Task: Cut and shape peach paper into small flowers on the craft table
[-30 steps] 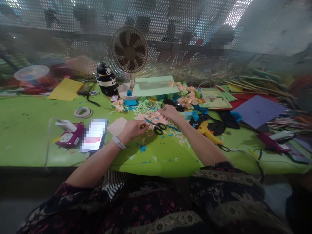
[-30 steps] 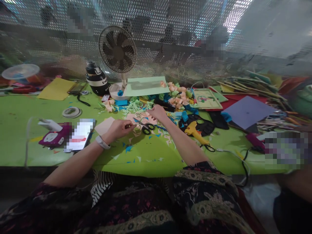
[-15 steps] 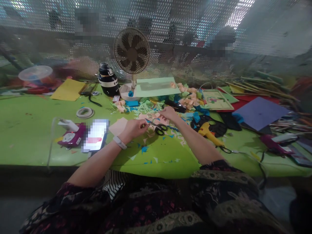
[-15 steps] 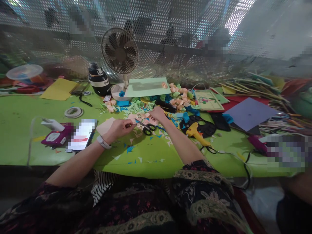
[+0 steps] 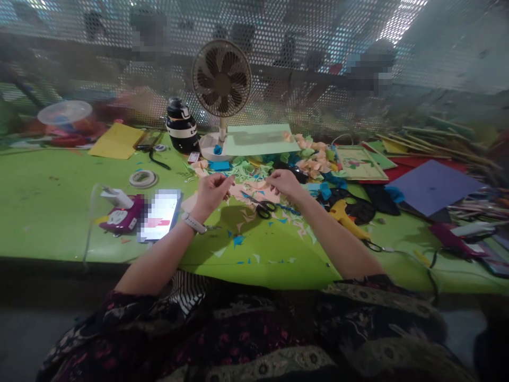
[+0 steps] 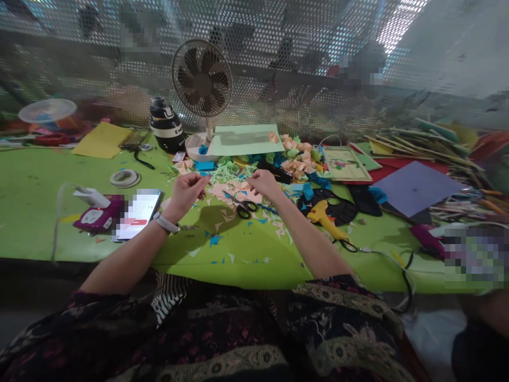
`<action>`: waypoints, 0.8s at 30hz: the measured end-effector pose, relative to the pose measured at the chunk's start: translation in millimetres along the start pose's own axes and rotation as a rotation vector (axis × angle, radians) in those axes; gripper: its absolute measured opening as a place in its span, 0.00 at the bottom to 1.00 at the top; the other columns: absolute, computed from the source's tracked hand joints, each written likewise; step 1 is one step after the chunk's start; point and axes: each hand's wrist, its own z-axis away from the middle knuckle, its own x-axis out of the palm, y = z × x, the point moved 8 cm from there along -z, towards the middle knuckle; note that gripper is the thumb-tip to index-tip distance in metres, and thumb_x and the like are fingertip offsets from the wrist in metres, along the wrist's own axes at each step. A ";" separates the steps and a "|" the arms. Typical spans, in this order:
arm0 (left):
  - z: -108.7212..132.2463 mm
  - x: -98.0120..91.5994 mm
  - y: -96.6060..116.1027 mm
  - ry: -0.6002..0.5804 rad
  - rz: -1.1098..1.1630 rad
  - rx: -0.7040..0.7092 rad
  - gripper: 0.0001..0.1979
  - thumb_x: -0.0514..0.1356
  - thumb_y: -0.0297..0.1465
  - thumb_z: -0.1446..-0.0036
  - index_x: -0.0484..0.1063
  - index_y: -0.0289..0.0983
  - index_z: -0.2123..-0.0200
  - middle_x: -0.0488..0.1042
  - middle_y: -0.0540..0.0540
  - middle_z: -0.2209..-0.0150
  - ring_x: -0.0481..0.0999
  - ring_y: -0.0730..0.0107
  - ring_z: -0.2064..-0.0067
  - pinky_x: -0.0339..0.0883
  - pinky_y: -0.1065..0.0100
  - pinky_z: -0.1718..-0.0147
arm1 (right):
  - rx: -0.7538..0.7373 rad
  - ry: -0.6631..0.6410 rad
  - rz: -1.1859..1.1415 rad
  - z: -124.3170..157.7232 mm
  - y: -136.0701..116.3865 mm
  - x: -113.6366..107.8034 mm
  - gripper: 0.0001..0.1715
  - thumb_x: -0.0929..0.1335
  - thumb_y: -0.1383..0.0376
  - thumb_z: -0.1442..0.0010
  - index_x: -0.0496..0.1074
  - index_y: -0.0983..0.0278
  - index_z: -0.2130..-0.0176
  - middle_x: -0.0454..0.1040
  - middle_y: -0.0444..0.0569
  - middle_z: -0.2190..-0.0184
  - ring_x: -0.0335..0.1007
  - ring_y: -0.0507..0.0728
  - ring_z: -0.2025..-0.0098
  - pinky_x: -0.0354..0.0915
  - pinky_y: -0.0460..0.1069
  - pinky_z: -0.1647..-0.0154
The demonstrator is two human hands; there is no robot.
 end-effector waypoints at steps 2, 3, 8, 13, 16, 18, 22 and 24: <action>-3.6 -6.4 -0.7 0.070 0.077 -0.020 0.18 0.65 0.41 0.46 0.70 0.36 0.79 0.67 0.53 0.86 0.65 0.78 0.85 0.57 0.75 0.85 | -0.119 0.019 0.129 5.3 -14.1 3.4 0.07 0.70 0.63 0.42 0.73 0.66 0.69 0.78 0.49 0.72 0.71 0.53 0.74 0.64 0.46 0.71; -4.6 -8.1 -0.7 0.090 0.099 -0.020 0.18 0.65 0.41 0.46 0.70 0.35 0.79 0.67 0.53 0.86 0.64 0.79 0.85 0.57 0.75 0.85 | -0.206 0.029 0.226 7.8 -24.3 8.3 0.07 0.70 0.63 0.42 0.74 0.65 0.68 0.79 0.51 0.68 0.73 0.55 0.69 0.64 0.47 0.67; -4.0 -9.3 0.4 0.114 0.137 0.009 0.19 0.66 0.42 0.47 0.69 0.36 0.80 0.66 0.54 0.86 0.64 0.80 0.85 0.57 0.77 0.86 | -0.610 -0.129 0.647 20.2 -72.7 65.6 0.13 0.69 0.63 0.41 0.78 0.66 0.58 0.79 0.56 0.55 0.71 0.62 0.51 0.62 0.51 0.52; -2.5 -6.6 1.0 0.085 0.111 0.031 0.18 0.65 0.41 0.45 0.69 0.36 0.80 0.67 0.53 0.86 0.64 0.80 0.85 0.56 0.76 0.85 | -0.581 -0.279 0.861 19.0 -83.2 94.6 0.16 0.71 0.64 0.44 0.77 0.66 0.55 0.79 0.57 0.55 0.73 0.62 0.55 0.60 0.50 0.60; -1.9 -5.1 3.6 0.068 0.099 0.056 0.18 0.64 0.40 0.43 0.68 0.35 0.80 0.67 0.53 0.85 0.64 0.80 0.84 0.56 0.76 0.84 | -0.538 -0.288 0.878 17.4 -84.7 91.5 0.14 0.70 0.64 0.43 0.78 0.66 0.57 0.80 0.56 0.59 0.74 0.61 0.59 0.59 0.49 0.64; -1.5 -4.2 5.8 0.060 0.094 0.070 0.18 0.64 0.39 0.43 0.68 0.35 0.80 0.67 0.53 0.85 0.64 0.80 0.84 0.56 0.76 0.84 | -0.518 -0.291 0.892 17.4 -84.5 88.3 0.14 0.69 0.64 0.42 0.79 0.65 0.56 0.81 0.55 0.59 0.74 0.60 0.59 0.59 0.49 0.65; -1.3 -3.1 6.7 0.058 0.083 0.070 0.18 0.65 0.39 0.44 0.68 0.36 0.80 0.66 0.54 0.85 0.64 0.80 0.84 0.56 0.75 0.84 | -0.518 -0.279 0.917 19.8 -83.7 86.9 0.14 0.66 0.67 0.39 0.79 0.66 0.57 0.81 0.56 0.58 0.75 0.59 0.59 0.60 0.48 0.64; -1.6 -2.6 5.5 0.055 0.078 0.068 0.18 0.65 0.38 0.44 0.67 0.36 0.80 0.66 0.54 0.85 0.64 0.80 0.83 0.56 0.75 0.83 | -0.539 -0.272 0.924 22.3 -83.1 90.0 0.13 0.66 0.66 0.39 0.78 0.67 0.57 0.80 0.57 0.58 0.75 0.60 0.58 0.61 0.49 0.62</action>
